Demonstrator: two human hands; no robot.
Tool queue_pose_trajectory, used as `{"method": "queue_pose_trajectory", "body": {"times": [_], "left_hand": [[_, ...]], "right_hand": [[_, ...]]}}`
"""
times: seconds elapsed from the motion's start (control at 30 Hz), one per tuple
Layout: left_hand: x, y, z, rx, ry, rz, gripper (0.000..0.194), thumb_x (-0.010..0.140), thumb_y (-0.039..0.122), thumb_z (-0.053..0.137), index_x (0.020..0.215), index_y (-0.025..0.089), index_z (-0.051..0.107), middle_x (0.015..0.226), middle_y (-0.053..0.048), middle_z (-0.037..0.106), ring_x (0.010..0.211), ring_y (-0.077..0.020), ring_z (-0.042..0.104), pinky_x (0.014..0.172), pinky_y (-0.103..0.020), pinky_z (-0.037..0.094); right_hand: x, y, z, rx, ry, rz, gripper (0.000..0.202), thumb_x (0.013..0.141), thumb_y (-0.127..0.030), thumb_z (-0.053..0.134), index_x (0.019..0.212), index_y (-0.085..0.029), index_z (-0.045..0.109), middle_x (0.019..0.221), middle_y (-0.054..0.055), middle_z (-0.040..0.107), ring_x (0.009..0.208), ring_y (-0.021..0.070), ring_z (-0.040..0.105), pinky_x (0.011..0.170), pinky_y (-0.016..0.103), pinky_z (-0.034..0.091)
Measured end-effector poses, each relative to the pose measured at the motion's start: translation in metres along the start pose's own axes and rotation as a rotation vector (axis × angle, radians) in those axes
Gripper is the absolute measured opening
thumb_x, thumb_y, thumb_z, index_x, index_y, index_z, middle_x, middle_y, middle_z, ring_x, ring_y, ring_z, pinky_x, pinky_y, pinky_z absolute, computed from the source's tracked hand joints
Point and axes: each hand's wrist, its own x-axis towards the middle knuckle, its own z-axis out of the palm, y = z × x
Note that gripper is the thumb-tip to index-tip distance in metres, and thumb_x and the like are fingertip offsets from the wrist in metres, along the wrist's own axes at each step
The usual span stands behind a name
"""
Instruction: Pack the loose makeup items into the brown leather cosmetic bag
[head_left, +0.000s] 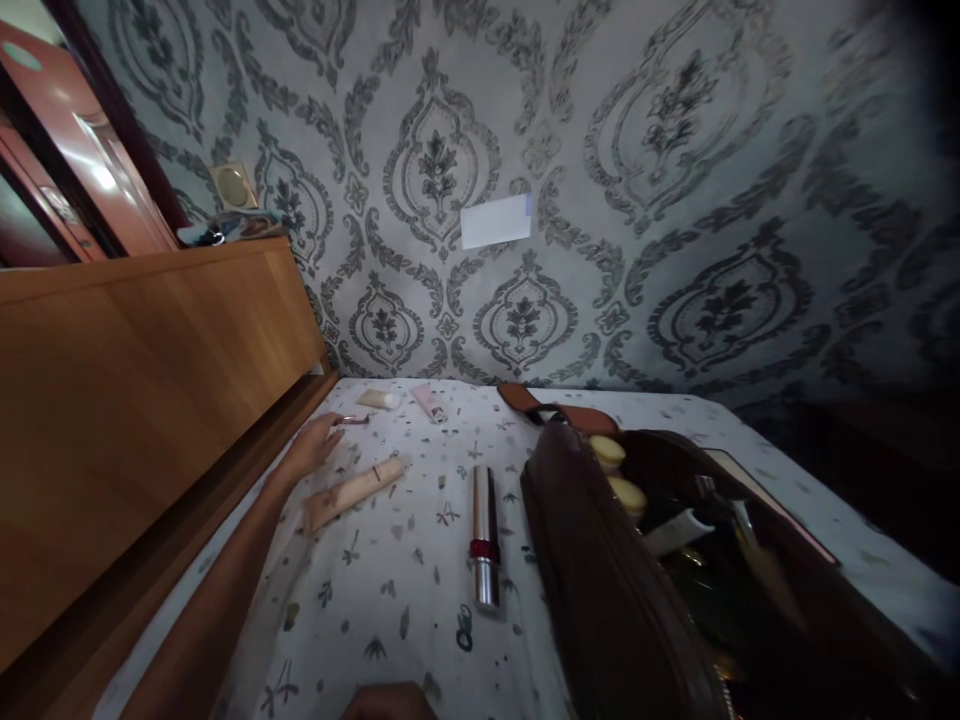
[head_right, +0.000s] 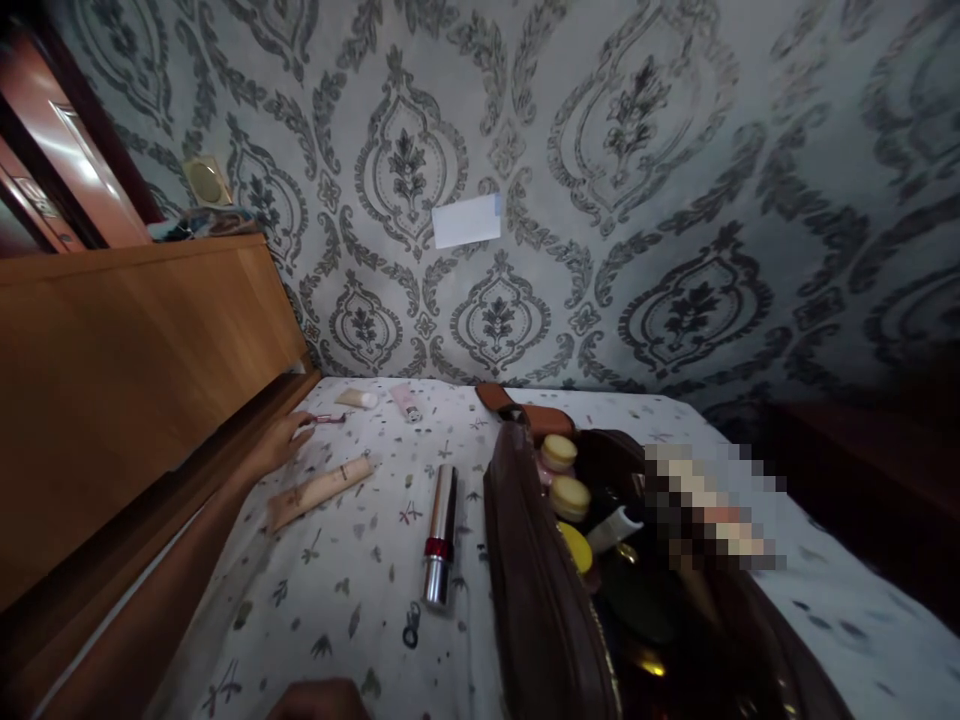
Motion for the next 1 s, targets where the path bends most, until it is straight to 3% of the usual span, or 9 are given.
{"method": "queue_pose_trajectory", "body": {"times": [0.1,0.27,0.33,0.37,0.47,0.6,0.77,0.9,1.0], "left_hand": [[0.037,0.0,0.015,0.081,0.021,-0.049,0.037,0.094,0.025,0.037,0.124,0.014,0.056,0.13,-0.016,0.06,0.123,-0.0274,0.053,0.102,-0.041,0.042],[0.062,0.006,0.043,0.2,-0.039,-0.077,0.041,0.09,0.016,0.041,0.128,0.016,0.054,0.132,-0.017,0.059,0.126,-0.0318,0.049,0.101,-0.048,0.04],[0.065,0.008,0.048,0.242,-0.073,-0.079,0.042,0.087,0.013,0.044,0.127,0.017,0.055,0.13,-0.018,0.06,0.124,-0.0333,0.05,0.1,-0.051,0.039],[0.065,0.009,0.05,0.262,-0.089,-0.08,0.04,0.086,0.012,0.044,0.124,0.018,0.057,0.128,-0.018,0.061,0.122,-0.0336,0.051,0.099,-0.053,0.039],[0.065,0.01,0.051,0.306,-0.124,-0.083,0.033,0.089,0.013,0.039,0.113,0.019,0.061,0.121,-0.016,0.063,0.117,-0.033,0.054,0.095,-0.054,0.041],[0.069,0.015,0.049,0.332,-0.125,-0.082,0.033,0.092,0.02,0.037,0.119,0.019,0.057,0.126,-0.016,0.06,0.117,-0.0321,0.054,0.093,-0.052,0.043],[0.09,0.029,0.048,0.348,-0.088,-0.045,0.039,0.094,0.024,0.037,0.131,0.018,0.048,0.134,-0.017,0.054,0.121,-0.0316,0.049,0.093,-0.049,0.044],[0.111,0.043,0.054,0.364,-0.077,0.024,0.048,0.092,0.012,0.032,0.138,0.021,0.043,0.138,-0.017,0.051,0.126,-0.0308,0.045,0.094,-0.05,0.043],[0.118,0.052,0.059,0.382,-0.088,0.085,0.051,0.089,0.006,0.033,0.135,0.022,0.047,0.137,-0.016,0.053,0.127,-0.0303,0.044,0.096,-0.05,0.041]], "right_hand": [[0.013,-0.035,-0.042,0.058,0.093,-0.05,0.031,0.095,-0.034,0.057,0.122,-0.02,0.059,0.126,0.009,0.059,0.105,0.0216,0.061,0.087,0.041,0.054],[0.043,-0.132,-0.149,0.154,0.286,-0.172,0.037,0.094,-0.037,0.058,0.123,-0.014,0.057,0.121,0.01,0.061,0.099,0.0205,0.063,0.083,0.041,0.055],[0.055,-0.168,-0.189,0.188,0.354,-0.212,0.033,0.099,-0.04,0.047,0.11,-0.014,0.064,0.106,0.005,0.066,0.092,0.0187,0.066,0.078,0.035,0.056],[0.06,-0.181,-0.206,0.205,0.385,-0.231,0.031,0.096,-0.042,0.053,0.105,-0.013,0.064,0.097,0.005,0.068,0.081,0.0153,0.066,0.072,0.033,0.056],[0.07,-0.198,-0.242,0.235,0.456,-0.259,0.048,0.096,-0.052,0.041,0.078,-0.016,0.068,0.063,-0.002,0.063,0.058,0.0103,0.06,0.054,0.025,0.047],[0.074,-0.189,-0.26,0.241,0.502,-0.273,0.052,0.087,-0.058,0.045,0.058,-0.019,0.063,0.045,-0.006,0.05,0.041,0.0055,0.048,0.042,0.02,0.031],[0.081,-0.19,-0.261,0.196,0.488,-0.272,0.057,0.084,-0.064,0.045,0.049,-0.02,0.057,0.041,-0.006,0.043,0.035,0.0042,0.046,0.04,0.017,0.021],[0.079,-0.196,-0.247,0.135,0.421,-0.248,0.049,0.081,-0.062,0.054,0.055,-0.021,0.062,0.044,-0.005,0.048,0.041,0.0079,0.053,0.04,0.017,0.026],[0.064,-0.174,-0.217,0.086,0.338,-0.21,0.038,0.08,-0.057,0.061,0.071,-0.022,0.07,0.061,-0.002,0.062,0.055,0.012,0.061,0.044,0.021,0.038]]}}
